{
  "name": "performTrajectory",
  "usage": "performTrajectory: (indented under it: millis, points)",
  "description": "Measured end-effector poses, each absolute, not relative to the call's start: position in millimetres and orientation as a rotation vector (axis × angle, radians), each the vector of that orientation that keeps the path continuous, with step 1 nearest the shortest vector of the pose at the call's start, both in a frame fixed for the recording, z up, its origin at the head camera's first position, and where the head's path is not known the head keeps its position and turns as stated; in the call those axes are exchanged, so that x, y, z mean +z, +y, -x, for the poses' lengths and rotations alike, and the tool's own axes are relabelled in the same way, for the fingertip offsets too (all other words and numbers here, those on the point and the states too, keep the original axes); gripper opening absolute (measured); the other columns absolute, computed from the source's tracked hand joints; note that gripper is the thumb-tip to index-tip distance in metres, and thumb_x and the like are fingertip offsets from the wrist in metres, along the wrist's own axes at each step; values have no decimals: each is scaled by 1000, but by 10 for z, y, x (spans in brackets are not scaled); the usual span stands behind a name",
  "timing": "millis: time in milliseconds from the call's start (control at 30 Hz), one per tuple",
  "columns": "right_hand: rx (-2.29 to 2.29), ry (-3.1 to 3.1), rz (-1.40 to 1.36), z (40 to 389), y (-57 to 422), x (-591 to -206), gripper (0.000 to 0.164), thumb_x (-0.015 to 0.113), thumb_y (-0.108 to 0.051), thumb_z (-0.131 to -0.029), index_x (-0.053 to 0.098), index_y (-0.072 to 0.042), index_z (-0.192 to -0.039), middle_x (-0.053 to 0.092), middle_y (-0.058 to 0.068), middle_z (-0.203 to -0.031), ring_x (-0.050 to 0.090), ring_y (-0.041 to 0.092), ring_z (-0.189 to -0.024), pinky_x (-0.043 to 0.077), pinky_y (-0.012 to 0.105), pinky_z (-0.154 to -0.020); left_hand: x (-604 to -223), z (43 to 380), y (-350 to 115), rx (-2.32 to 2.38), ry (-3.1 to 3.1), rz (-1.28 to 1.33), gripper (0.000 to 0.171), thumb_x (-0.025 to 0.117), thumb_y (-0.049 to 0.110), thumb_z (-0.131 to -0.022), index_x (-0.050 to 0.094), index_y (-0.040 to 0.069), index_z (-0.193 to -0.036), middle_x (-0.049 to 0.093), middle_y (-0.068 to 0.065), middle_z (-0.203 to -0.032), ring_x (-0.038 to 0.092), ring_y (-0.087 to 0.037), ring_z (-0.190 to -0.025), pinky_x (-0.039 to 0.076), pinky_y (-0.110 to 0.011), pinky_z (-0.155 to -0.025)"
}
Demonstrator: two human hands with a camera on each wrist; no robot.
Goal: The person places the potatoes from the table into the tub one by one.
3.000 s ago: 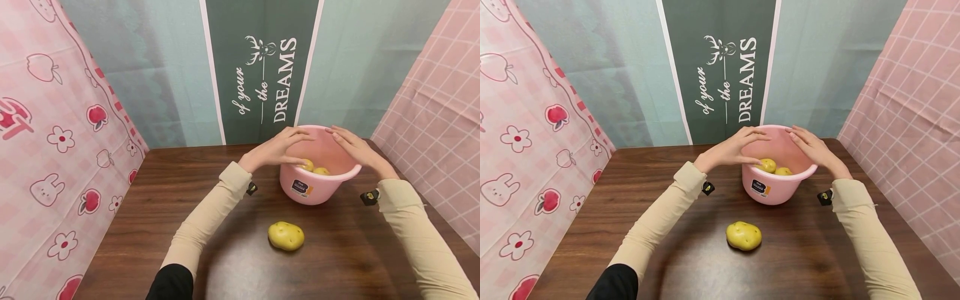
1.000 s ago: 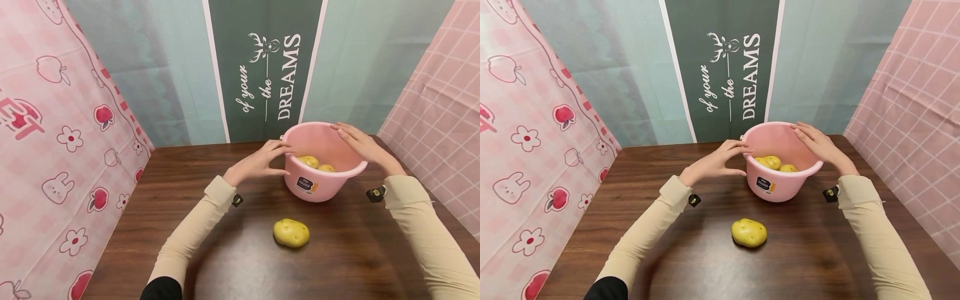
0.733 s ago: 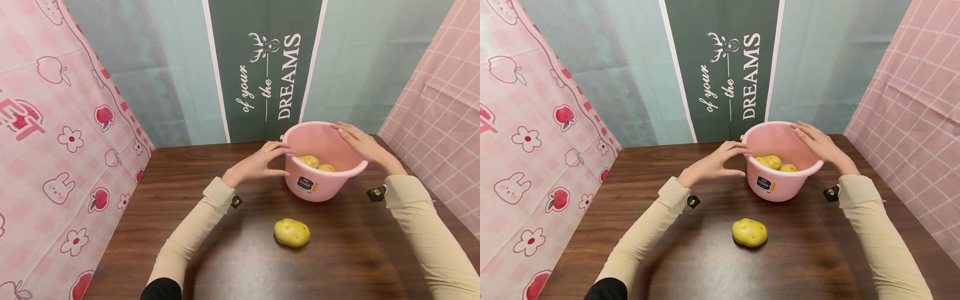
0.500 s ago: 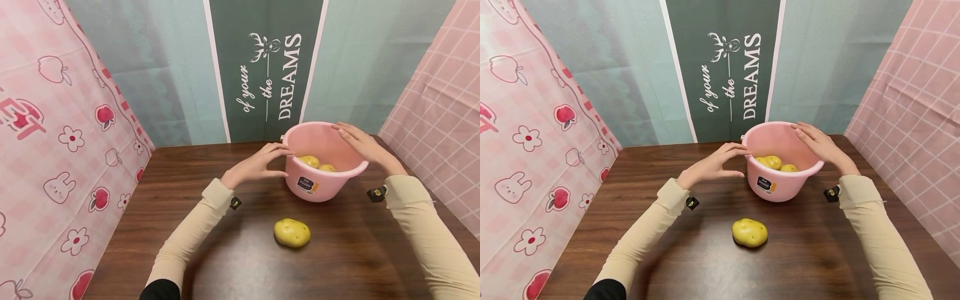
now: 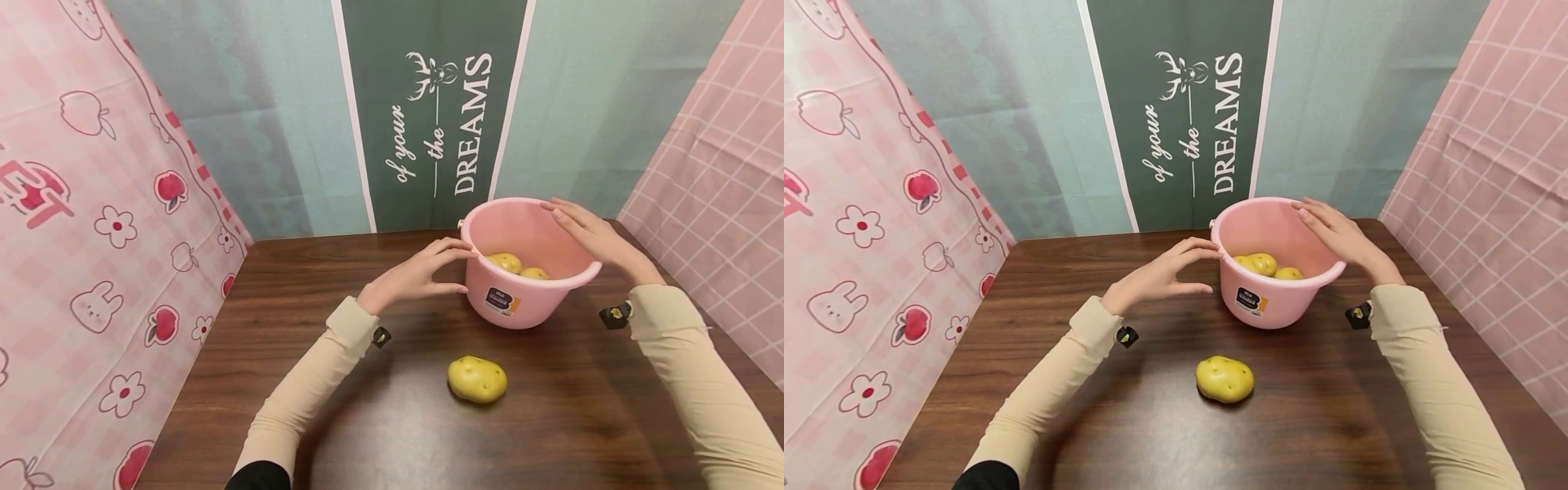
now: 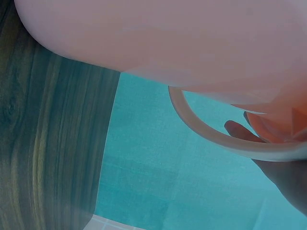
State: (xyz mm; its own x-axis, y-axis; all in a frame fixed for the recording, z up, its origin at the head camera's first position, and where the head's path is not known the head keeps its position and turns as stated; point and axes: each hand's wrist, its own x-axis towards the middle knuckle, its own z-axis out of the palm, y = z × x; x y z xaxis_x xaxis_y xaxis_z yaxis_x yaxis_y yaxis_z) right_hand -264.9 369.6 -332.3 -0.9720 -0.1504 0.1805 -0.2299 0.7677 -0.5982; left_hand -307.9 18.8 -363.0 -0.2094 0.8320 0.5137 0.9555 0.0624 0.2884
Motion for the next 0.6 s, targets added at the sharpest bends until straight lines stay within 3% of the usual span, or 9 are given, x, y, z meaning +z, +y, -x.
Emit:
performTrajectory:
  millis: [600]
  points:
    - [992, -2849, -288, 2647, 3690, -3315, 51, 30, -39, -100, 34, -13, -144, 17, 19, -152, 12, 43, -138, 9, 69, -101, -3735, 3037, 103, -851, -2248, 1799, 60, 73, 34, -79, 50, 15, -131, 43, 6, -132, 34, -3, -123, 28, -18, -104]
